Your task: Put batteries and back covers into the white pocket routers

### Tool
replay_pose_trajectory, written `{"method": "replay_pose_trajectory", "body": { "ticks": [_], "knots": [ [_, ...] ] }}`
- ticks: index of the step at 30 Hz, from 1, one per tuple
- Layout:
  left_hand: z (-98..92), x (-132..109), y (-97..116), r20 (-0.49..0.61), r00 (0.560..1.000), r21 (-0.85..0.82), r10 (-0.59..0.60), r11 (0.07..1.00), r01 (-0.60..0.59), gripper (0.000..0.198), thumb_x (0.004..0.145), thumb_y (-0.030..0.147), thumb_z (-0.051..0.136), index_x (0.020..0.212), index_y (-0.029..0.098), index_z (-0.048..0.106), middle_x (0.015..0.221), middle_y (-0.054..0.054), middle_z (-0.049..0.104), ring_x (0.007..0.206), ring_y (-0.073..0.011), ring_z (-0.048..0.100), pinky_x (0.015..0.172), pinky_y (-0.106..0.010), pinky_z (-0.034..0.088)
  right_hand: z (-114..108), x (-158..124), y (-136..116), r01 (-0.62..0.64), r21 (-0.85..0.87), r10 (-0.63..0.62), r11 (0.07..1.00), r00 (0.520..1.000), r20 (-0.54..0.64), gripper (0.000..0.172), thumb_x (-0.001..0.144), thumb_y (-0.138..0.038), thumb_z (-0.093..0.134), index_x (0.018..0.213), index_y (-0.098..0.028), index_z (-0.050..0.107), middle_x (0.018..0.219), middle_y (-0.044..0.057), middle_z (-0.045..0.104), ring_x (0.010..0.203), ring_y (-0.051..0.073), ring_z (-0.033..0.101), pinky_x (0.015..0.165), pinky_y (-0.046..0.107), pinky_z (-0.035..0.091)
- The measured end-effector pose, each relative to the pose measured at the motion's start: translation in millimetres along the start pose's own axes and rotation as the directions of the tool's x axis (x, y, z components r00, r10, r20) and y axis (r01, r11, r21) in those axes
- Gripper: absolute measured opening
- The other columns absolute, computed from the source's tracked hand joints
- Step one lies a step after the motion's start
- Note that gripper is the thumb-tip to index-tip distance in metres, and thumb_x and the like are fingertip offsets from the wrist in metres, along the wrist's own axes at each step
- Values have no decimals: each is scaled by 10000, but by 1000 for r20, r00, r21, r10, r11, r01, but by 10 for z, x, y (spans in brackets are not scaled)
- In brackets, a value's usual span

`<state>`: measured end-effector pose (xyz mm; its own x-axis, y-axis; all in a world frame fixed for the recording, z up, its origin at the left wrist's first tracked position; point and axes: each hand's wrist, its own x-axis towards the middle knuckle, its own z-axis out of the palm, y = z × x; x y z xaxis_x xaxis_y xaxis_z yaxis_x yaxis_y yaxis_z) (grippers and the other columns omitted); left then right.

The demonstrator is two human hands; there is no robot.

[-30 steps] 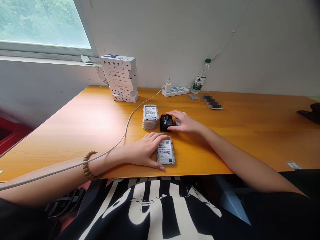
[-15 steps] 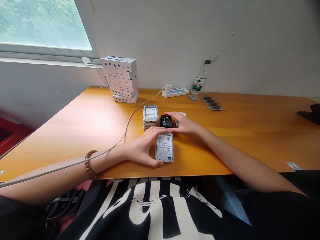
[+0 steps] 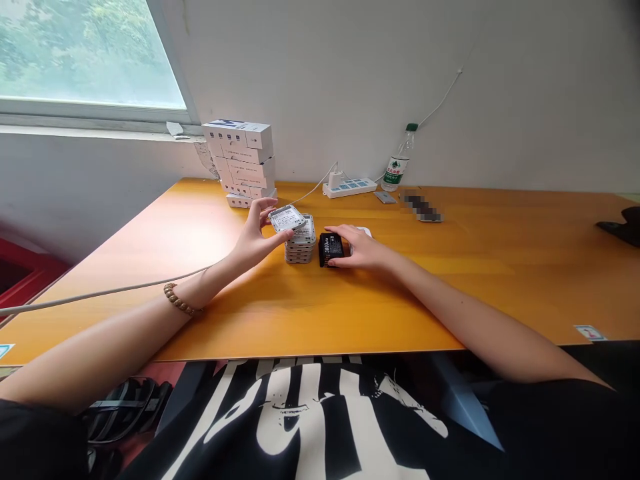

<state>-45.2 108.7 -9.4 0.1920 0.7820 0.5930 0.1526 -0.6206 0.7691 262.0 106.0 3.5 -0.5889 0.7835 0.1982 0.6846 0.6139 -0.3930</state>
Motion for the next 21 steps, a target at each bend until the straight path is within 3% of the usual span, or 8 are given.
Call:
{"method": "replay_pose_trajectory", "body": {
  "ticks": [6,15,21],
  "knots": [
    [39,3,-5,80,996,6,33,999,-33,589,875,450,827,1349,326,499,1416,-79,585,1310,-286,605,1120,-484,456,2,-5,-8,15,3,-15,1000,1000,-6,828,814,-534,813,1534,-244,523,1445,160,631,1351,396,581,1159,570,413],
    [54,41,-8,213,973,40,93,994,-104,677,864,457,830,1423,319,473,1545,-118,520,1433,-345,518,1166,-525,425,-45,-61,-88,4,54,-4,999,1000,8,777,848,-532,780,1529,-253,530,1445,150,617,1368,388,566,1170,560,417],
    [51,49,-19,269,961,-57,68,997,-55,649,877,462,827,1397,316,468,1688,-133,371,1581,-354,352,1308,-574,271,-39,-58,-62,10,81,-12,997,1000,19,771,855,-544,766,1529,-256,529,1457,154,607,1372,389,560,1171,583,417]
  ]
}}
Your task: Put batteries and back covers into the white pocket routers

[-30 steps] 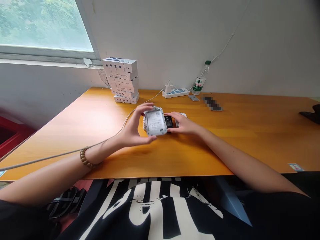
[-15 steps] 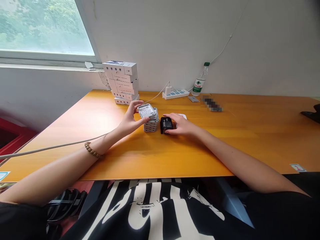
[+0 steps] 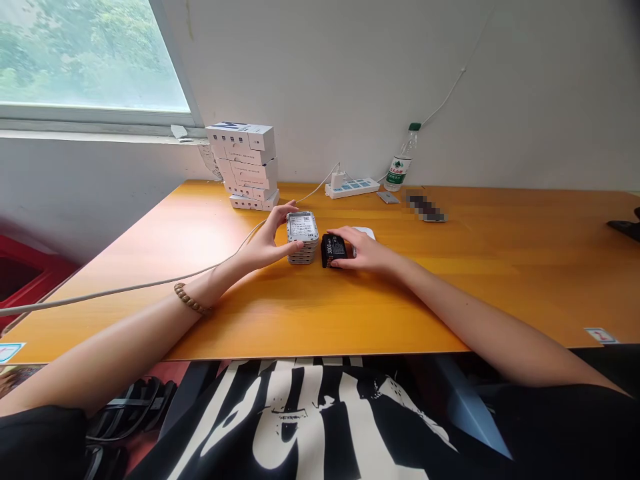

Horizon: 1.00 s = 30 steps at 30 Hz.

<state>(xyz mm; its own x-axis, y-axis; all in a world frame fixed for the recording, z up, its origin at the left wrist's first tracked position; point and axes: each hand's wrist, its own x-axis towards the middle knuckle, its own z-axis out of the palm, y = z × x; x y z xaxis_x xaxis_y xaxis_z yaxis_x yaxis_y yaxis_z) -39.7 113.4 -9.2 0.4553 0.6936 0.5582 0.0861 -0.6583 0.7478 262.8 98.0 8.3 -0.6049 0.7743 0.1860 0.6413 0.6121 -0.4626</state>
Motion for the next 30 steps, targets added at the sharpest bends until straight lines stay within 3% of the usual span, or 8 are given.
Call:
{"method": "replay_pose_trajectory", "body": {
  "ticks": [2,7,12,21,30],
  "knots": [
    [4,0,-29,-5,1000,-55,-13,998,13,645,873,469,834,1383,323,467,1703,-125,346,1588,-347,347,1326,-573,249,-2,-4,-2,-6,5,6,1000,1000,5,776,857,-554,760,1528,-240,530,1468,160,602,1380,388,554,1179,580,410],
    [9,-11,-75,-18,999,-111,-28,994,26,624,866,477,840,1345,305,479,1571,-121,500,1535,-323,430,1316,-550,306,1,-11,8,5,10,-5,1000,1000,1,773,863,-563,752,1525,-232,531,1482,164,601,1381,385,556,1174,582,419],
    [4,-24,-80,-8,999,-106,-52,993,51,606,881,471,825,1350,303,480,1534,-120,531,1492,-320,477,1306,-565,310,5,-13,33,18,7,-18,1000,1000,-6,778,863,-561,762,1533,-243,528,1485,161,605,1387,384,557,1174,583,419],
    [25,-41,-141,21,992,-105,-122,987,124,801,791,460,892,1397,340,383,1539,-140,504,1526,-374,421,1233,-646,374,-26,-33,21,-13,-21,14,1000,1000,5,826,859,-582,765,1568,-262,487,1529,158,577,1443,396,503,1216,593,342],
    [24,-53,-95,68,979,-157,-194,967,203,776,805,458,880,1380,341,371,1536,-142,507,1459,-376,511,1217,-654,392,-131,-69,129,-68,-32,69,997,997,33,876,853,-655,750,1598,-305,451,1544,149,563,1490,407,440,1235,649,271]
  ]
}}
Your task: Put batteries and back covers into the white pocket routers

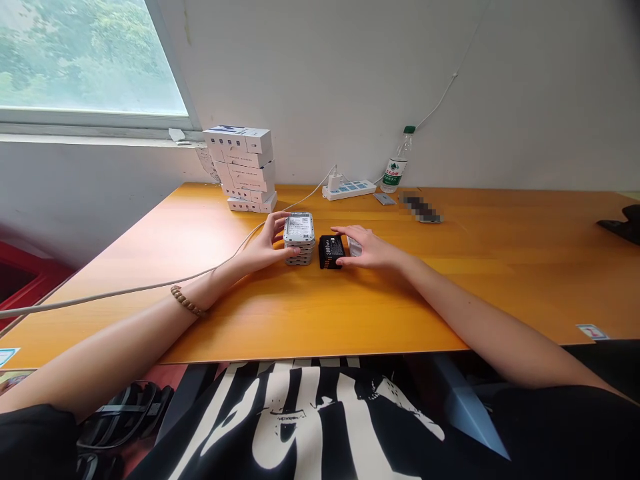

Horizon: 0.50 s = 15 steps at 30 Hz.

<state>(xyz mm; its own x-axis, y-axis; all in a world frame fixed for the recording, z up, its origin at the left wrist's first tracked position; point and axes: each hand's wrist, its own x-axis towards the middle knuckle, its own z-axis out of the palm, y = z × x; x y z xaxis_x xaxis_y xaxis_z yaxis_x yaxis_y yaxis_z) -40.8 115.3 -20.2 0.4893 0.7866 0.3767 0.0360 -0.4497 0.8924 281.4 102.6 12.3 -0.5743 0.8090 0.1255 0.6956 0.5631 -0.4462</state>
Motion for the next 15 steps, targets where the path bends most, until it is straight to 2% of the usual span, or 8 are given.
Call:
{"method": "replay_pose_trajectory", "body": {
  "ticks": [4,8,15],
  "knots": [
    [-8,9,-43,-28,999,45,32,999,-30,794,791,473,890,1390,341,386,1543,-143,493,1510,-389,443,1219,-655,390,29,9,3,24,6,-24,1000,999,-23,866,848,-668,749,1588,-314,470,1535,146,578,1477,407,462,1231,656,274],
    [-21,0,-81,-62,994,98,85,992,-78,777,793,477,891,1405,355,428,1650,-123,388,1563,-391,361,1234,-634,382,43,13,13,34,8,-34,999,999,-29,858,852,-672,744,1584,-313,480,1535,146,580,1478,407,464,1231,651,281],
    [-31,-17,-87,-70,991,141,114,985,-103,708,845,480,853,1419,358,457,1688,-110,368,1566,-370,372,1212,-586,422,65,13,12,33,0,-33,999,999,-30,893,842,-663,758,1592,-275,468,1547,166,566,1470,413,466,1223,648,295]
  ]
}}
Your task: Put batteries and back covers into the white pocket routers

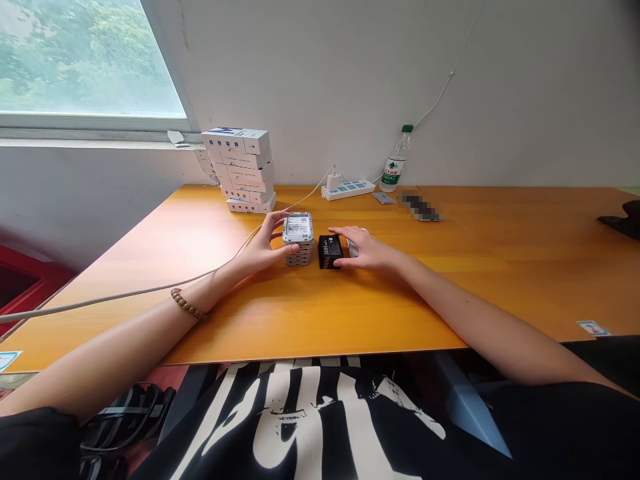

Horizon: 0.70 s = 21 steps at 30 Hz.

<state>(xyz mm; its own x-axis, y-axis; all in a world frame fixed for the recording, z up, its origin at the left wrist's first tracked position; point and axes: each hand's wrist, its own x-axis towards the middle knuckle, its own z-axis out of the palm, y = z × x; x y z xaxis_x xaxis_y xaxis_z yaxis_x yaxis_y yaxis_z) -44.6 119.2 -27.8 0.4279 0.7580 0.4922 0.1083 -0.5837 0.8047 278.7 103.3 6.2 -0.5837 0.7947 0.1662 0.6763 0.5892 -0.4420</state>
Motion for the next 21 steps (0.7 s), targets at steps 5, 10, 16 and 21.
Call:
{"method": "replay_pose_trajectory", "body": {
  "ticks": [5,10,16,21],
  "knots": [
    [23,7,44,-34,999,46,6,999,-5,702,835,482,858,1402,345,467,1644,-111,430,1552,-363,394,1207,-576,414,20,7,0,7,-5,-7,1000,1000,-11,866,852,-643,755,1578,-255,485,1551,170,567,1459,413,477,1223,644,295],
    [34,16,52,-42,999,61,5,998,-3,698,835,479,856,1399,336,471,1610,-113,469,1543,-363,405,1193,-559,418,25,1,8,19,1,-19,1000,1000,-18,855,863,-660,742,1578,-268,485,1548,164,569,1460,406,483,1224,633,306],
    [38,18,52,-38,999,68,5,998,-3,682,840,482,852,1386,332,473,1629,-115,446,1534,-366,414,1185,-555,423,31,-10,9,25,10,-25,1000,999,-24,846,874,-653,734,1581,-265,480,1556,159,562,1464,403,477,1217,620,323],
    [52,13,54,-30,1000,71,8,997,-6,678,853,488,840,1392,317,464,1603,-125,467,1525,-370,425,1201,-550,419,23,-8,-5,7,4,-7,1000,1000,-26,858,867,-669,732,1576,-250,492,1540,175,573,1448,428,484,1209,641,315]
  ]
}}
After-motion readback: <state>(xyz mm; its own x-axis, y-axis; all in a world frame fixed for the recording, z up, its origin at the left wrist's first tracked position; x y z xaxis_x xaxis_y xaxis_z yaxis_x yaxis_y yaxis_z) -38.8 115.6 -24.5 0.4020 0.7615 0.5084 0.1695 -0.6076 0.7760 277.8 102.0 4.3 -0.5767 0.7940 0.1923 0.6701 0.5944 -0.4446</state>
